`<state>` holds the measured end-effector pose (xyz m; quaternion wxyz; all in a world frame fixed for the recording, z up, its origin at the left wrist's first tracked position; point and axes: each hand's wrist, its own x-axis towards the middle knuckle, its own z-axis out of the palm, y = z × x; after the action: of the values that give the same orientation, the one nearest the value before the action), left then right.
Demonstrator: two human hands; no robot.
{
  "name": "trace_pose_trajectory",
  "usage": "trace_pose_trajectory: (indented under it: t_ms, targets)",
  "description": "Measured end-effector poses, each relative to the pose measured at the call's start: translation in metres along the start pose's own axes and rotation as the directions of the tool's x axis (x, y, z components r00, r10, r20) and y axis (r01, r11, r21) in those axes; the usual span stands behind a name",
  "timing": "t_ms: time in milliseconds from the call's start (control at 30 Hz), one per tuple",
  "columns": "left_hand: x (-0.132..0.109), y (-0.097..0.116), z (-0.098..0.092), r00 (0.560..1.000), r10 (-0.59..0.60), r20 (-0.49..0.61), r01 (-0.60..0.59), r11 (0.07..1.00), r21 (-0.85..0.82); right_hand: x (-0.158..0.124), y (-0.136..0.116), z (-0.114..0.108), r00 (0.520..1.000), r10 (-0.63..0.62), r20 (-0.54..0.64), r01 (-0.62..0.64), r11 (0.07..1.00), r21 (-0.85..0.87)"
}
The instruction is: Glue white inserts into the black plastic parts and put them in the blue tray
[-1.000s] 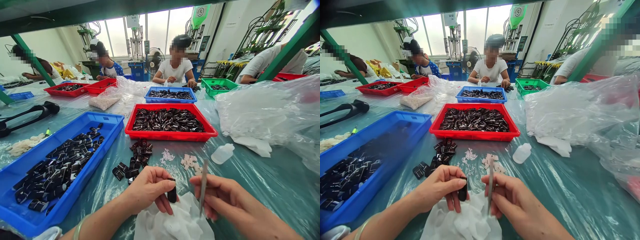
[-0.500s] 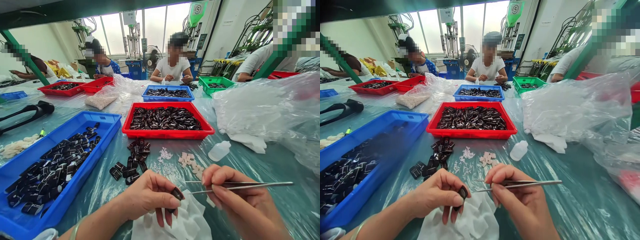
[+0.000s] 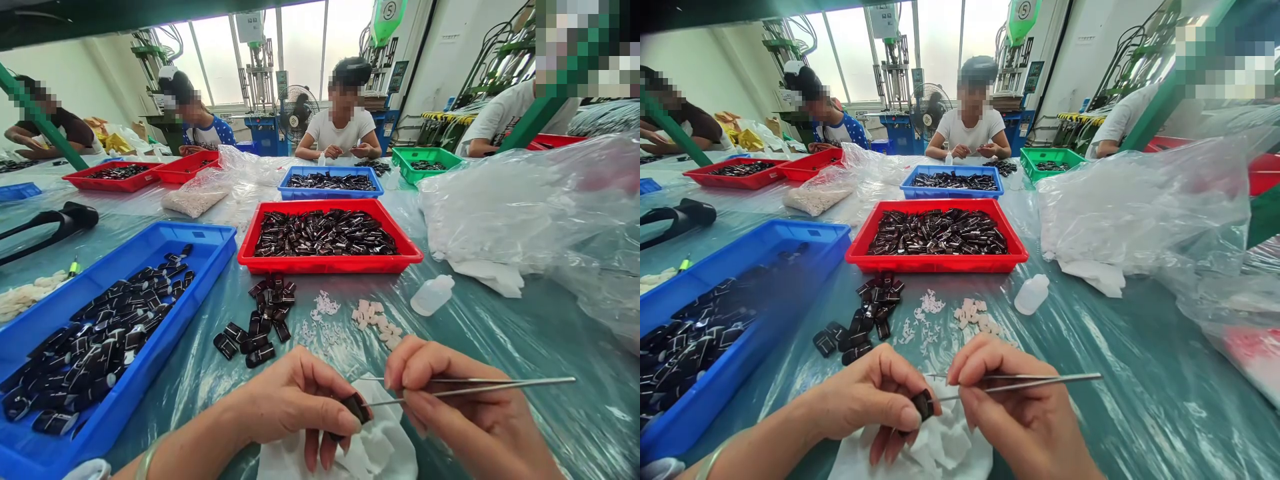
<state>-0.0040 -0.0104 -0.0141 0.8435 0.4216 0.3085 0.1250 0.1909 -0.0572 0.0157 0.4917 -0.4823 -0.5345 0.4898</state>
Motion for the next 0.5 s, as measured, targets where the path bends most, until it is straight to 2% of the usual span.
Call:
trace_pose_trajectory:
  t_ms: [100,300,500]
  targets:
    - [0.0,-0.0001,-0.0003,1.0,-0.01,0.011,0.01,1.0,0.004,0.0001,0.0004,-0.0002,0.999,-0.028,0.044,0.029,0.999,-0.016]
    - [-0.0009,0.0015,0.0001,0.999,-0.02,0.034,0.02,1.0,0.011,-0.0016,-0.0019,0.0025,0.997,-0.057,0.047,0.06,0.996,-0.062]
    - [-0.0008,0.0007,-0.0002,0.999,-0.02,0.031,0.02,1.0,0.006,0.0017,-0.0041,0.002,0.966,-0.185,0.179,0.225,0.945,-0.236]
